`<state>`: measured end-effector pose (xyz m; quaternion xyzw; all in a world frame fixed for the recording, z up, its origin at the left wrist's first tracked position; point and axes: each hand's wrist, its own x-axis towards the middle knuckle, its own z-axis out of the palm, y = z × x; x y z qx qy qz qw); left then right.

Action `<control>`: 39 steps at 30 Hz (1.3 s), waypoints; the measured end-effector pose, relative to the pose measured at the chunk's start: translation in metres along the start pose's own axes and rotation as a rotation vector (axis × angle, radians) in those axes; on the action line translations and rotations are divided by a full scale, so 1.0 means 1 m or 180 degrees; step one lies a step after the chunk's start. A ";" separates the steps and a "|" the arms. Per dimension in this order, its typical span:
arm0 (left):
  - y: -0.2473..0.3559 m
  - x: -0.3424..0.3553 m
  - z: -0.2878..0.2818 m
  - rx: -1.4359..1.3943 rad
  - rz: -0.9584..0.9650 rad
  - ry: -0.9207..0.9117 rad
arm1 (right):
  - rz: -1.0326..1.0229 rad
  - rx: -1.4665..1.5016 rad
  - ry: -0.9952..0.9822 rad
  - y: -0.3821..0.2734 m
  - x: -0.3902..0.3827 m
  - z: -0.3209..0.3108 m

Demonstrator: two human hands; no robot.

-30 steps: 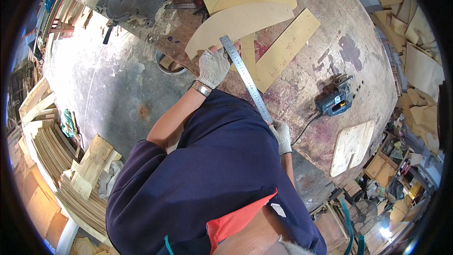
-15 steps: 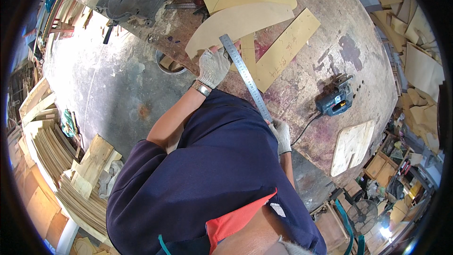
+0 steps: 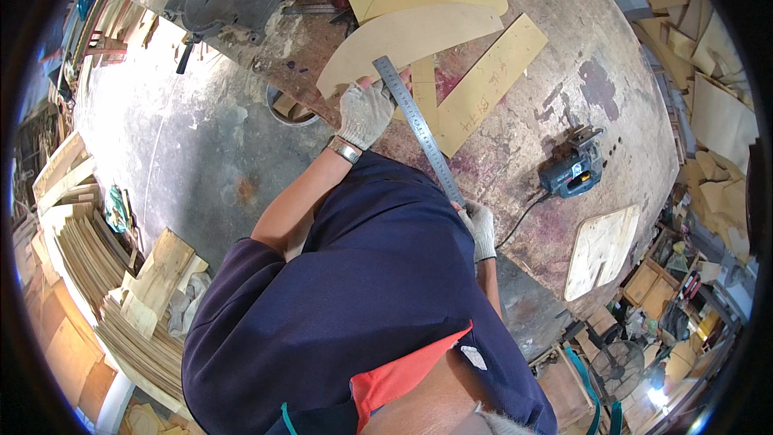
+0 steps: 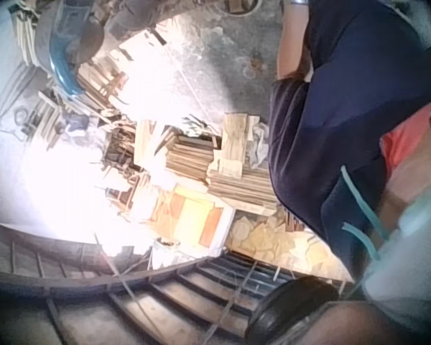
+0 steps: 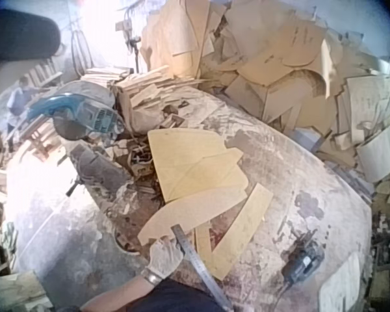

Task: The person uses a metal ruler and a square to measure and mark lines on a piece of wood. They then use a pencil to draw along the ruler and square to create straight lines on the wood.

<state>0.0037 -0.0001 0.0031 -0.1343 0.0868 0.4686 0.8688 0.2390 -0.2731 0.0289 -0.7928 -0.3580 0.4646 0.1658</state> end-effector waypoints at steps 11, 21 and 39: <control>0.004 0.000 -0.004 -0.0115 -0.0146 -0.0076 | -0.0086 0.0146 0.0044 0.003 0.002 0.003; 0.000 0.001 0.002 0.0516 0.0004 0.0049 | 0.0080 0.0136 -0.0019 0.000 0.001 0.003; 0.003 0.000 -0.001 0.0119 -0.0195 0.0073 | 0.0079 -0.0021 -0.0048 -0.017 -0.002 -0.003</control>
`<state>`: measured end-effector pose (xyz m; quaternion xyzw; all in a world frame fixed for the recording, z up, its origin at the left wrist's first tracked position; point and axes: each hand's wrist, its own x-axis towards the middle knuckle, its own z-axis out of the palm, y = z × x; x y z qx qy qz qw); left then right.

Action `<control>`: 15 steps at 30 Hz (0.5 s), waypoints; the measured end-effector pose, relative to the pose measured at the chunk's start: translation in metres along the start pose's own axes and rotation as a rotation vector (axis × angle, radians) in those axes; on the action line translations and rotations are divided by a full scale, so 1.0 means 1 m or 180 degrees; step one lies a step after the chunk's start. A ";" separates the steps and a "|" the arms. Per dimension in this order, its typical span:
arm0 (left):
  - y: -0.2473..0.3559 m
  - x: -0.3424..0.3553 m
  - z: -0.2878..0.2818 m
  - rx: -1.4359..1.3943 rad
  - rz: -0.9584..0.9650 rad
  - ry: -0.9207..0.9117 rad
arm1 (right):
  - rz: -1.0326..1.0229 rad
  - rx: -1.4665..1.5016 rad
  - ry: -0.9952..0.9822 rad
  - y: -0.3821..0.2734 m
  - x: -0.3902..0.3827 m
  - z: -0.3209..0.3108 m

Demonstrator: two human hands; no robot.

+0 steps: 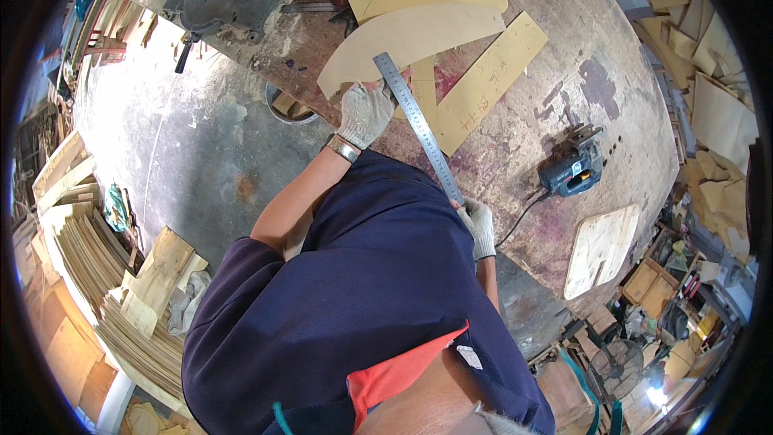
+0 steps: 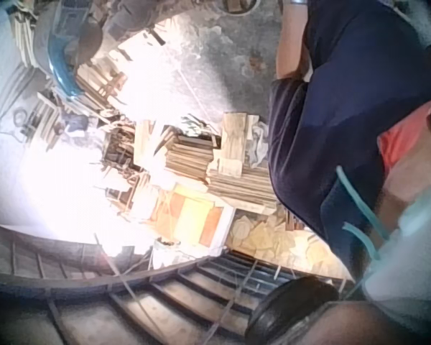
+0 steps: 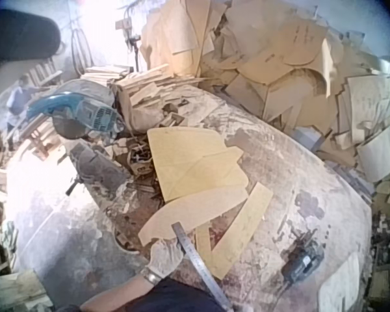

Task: The person uses a metal ruler and a square to measure and mark lines on a piece of wood. They then use a pencil to draw along the ruler and square to create straight lines on the wood.

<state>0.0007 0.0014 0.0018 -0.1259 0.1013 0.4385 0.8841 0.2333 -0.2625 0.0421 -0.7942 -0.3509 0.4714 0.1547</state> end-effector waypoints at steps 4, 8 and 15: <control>-0.002 0.000 0.006 0.0248 0.0038 0.0039 | -0.0104 0.0068 0.0034 0.017 0.006 0.006; -0.006 -0.001 0.018 0.0509 0.0208 0.0434 | -0.0179 0.0220 0.0130 0.026 0.007 0.011; -0.002 -0.001 0.011 0.0998 0.0479 0.0441 | -0.0110 0.0516 0.0163 0.015 0.000 0.010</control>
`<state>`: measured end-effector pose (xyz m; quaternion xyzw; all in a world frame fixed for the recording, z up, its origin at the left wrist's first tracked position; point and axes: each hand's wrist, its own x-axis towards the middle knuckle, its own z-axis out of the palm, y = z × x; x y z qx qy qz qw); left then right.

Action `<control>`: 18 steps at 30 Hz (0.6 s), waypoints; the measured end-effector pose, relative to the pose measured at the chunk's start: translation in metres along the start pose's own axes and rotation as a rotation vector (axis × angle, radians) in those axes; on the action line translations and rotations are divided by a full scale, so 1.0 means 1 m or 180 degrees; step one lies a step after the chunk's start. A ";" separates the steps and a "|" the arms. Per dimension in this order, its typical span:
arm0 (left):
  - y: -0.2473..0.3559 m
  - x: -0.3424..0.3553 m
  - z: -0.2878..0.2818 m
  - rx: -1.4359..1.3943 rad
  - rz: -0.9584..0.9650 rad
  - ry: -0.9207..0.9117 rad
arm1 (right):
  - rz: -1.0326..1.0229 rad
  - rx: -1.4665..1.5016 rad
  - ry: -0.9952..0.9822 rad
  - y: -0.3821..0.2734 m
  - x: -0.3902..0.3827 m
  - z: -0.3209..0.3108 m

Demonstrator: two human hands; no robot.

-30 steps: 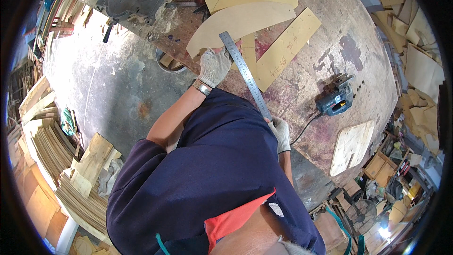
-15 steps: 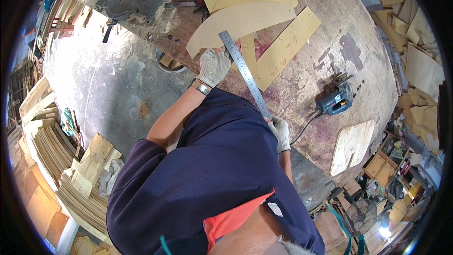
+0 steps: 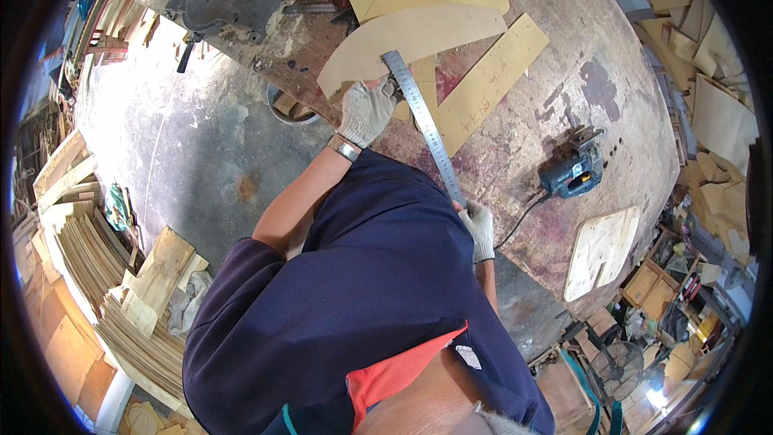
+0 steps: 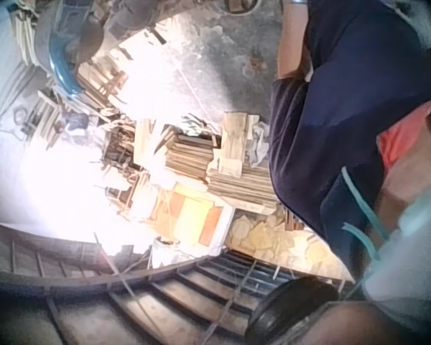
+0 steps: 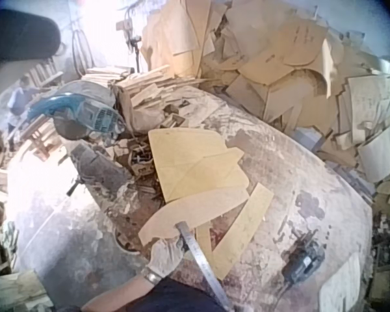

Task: The person uses a metal ruler and a square to measure and mark lines on a piece of wood. They then use a pencil to draw along the ruler and square to create straight lines on the wood.

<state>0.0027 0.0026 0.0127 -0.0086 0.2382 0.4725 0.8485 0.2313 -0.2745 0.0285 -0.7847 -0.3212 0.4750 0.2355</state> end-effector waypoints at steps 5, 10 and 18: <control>-0.002 0.007 -0.020 0.0383 0.0045 0.0374 | 0.0141 0.0034 -0.0001 0.013 0.002 0.003; 0.000 0.001 0.004 0.0155 0.0075 -0.0111 | 0.0169 0.0066 -0.0041 0.011 0.004 0.002; 0.008 0.027 -0.063 -0.1653 -0.1029 -0.1558 | 0.0039 -0.0280 0.0057 0.005 0.001 0.005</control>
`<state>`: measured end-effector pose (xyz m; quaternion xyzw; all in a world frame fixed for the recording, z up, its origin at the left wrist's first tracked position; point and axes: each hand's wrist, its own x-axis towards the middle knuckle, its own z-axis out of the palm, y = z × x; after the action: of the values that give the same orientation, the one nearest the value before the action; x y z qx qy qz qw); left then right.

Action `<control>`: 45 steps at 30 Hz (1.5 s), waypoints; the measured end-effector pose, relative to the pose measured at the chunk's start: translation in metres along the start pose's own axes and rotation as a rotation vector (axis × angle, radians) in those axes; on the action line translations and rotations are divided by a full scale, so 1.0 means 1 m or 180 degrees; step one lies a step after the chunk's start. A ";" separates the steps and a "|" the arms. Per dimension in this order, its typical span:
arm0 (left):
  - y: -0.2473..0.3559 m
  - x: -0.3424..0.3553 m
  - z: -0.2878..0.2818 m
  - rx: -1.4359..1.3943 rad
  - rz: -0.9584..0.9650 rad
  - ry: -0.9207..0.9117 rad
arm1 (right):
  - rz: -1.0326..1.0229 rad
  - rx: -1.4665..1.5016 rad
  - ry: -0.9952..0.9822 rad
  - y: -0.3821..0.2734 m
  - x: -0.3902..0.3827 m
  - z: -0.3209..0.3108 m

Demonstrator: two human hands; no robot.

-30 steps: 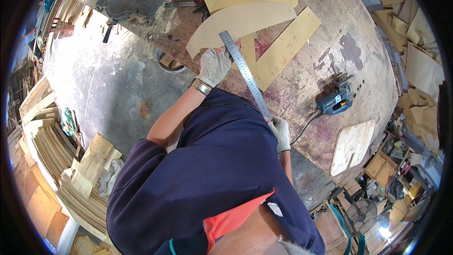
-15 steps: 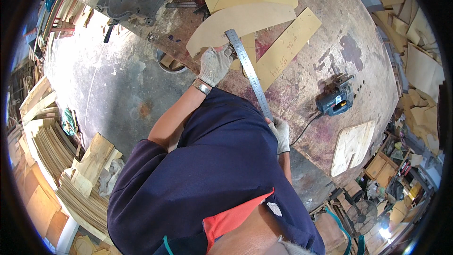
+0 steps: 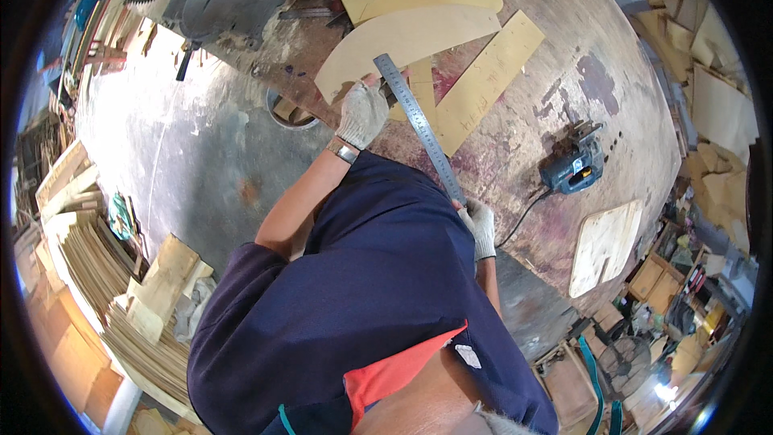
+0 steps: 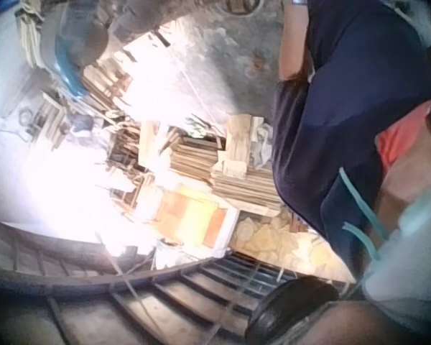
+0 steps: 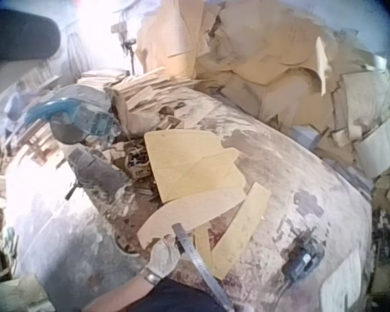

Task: The person uses a metal ruler and a square to measure and mark lines on a piece of wood. They then use a pencil to draw along the ruler and square to create straight lines on the wood.

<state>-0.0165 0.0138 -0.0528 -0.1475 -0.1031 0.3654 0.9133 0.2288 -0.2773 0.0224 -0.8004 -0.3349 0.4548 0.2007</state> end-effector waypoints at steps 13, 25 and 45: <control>-0.017 0.033 0.213 0.4497 0.3789 0.1742 | 0.0622 0.0017 0.1304 -0.023 -0.001 0.003; -0.152 0.051 0.238 0.9181 0.2035 -0.1692 | 0.1079 0.0794 0.1578 -0.008 0.004 0.012; -0.071 0.005 0.093 0.9325 -0.3338 -0.0309 | 0.1084 0.0374 0.1691 0.030 0.025 0.012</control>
<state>0.0043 -0.0136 0.0591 0.9034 0.2642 -0.2008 0.2716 0.2380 -0.2798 -0.0170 -0.9228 -0.1052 0.2756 0.2479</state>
